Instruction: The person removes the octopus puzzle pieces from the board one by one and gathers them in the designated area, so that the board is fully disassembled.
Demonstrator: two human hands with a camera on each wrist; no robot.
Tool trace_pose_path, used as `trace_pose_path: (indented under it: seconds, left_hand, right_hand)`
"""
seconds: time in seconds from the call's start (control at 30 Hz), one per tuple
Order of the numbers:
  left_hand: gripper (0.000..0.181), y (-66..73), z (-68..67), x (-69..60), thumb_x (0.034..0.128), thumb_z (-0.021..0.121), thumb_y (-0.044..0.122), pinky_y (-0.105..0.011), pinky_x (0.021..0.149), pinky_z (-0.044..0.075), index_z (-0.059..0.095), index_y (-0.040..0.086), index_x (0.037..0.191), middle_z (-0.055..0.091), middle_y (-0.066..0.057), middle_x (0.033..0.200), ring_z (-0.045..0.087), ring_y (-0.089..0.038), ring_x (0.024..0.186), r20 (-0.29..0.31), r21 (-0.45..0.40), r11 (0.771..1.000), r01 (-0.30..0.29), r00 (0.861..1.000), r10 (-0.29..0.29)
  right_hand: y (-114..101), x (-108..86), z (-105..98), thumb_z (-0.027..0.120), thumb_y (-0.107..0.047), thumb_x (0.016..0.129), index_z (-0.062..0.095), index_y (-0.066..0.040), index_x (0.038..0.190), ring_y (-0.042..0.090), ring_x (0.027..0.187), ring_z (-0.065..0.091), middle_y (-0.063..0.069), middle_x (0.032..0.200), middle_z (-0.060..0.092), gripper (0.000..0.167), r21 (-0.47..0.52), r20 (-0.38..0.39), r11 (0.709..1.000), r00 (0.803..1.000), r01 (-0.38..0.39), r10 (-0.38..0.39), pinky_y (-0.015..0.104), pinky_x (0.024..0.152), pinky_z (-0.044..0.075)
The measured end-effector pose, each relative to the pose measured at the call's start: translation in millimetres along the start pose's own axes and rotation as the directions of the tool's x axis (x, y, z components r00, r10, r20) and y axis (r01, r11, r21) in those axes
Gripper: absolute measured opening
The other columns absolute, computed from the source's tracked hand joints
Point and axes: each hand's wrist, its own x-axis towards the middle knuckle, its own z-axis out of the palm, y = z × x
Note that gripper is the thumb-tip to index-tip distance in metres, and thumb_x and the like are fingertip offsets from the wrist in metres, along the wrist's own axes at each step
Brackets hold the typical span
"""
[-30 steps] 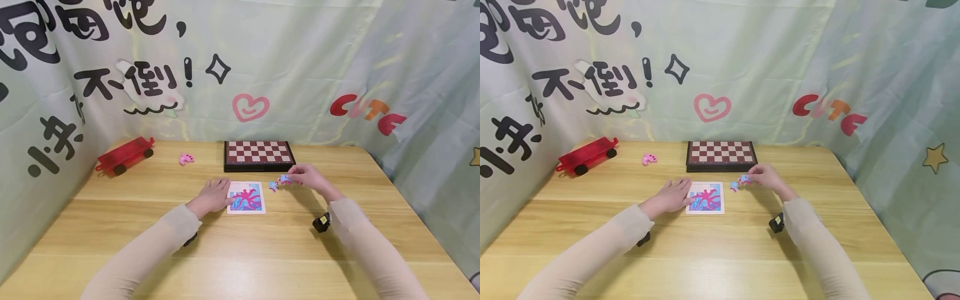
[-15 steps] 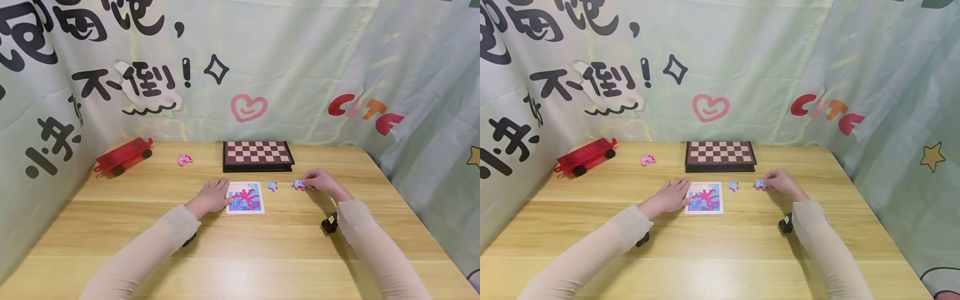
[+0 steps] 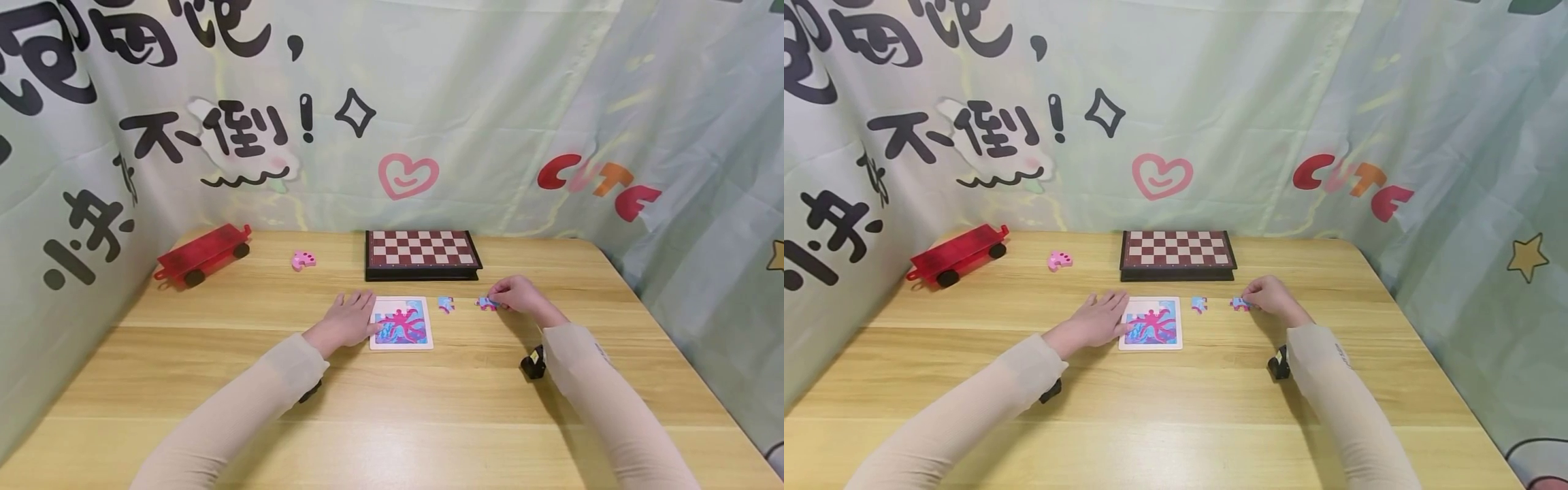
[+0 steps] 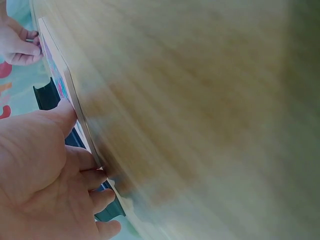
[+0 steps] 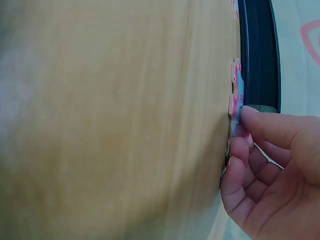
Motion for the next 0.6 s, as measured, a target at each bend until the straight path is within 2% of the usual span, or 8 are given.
trace_pose_path:
  seconds: [0.37, 0.6]
  left_hand:
    - [0.071, 0.1, -1.5, 0.0, 0.0952, 0.039, 0.048, -0.048, 0.109, 0.005, 0.017, 0.004, 0.147, 0.013, -0.011, 0.152, 0.01, -0.028, 0.138, -0.001, 0.003, 1.0, -0.004, 1.0, 0.004]
    - [0.07, 1.2, -3.1, -3.1, 0.0955, 0.039, 0.047, -0.048, 0.109, 0.005, 0.018, 0.003, 0.146, 0.014, -0.011, 0.152, 0.011, -0.029, 0.138, -0.011, -0.006, 1.0, -0.013, 1.0, 0.013]
  right_hand:
    - [-3, 1.3, -1, 0.056, -0.007, 0.091, 0.065, 0.005, 0.095, 0.013, 0.061, 0.045, 0.003, 0.069, 0.055, 0.016, -0.022, -0.013, 1.0, 1.0, -0.004, 0.003, 0.025, 0.054, 0.04]
    - [-31, -3.7, 7, 0.058, -0.011, 0.091, 0.066, 0.005, 0.097, 0.019, 0.074, 0.053, 0.01, 0.087, 0.064, 0.019, -0.101, -0.04, 0.983, 0.987, 0.152, -0.157, 0.031, 0.065, 0.045]
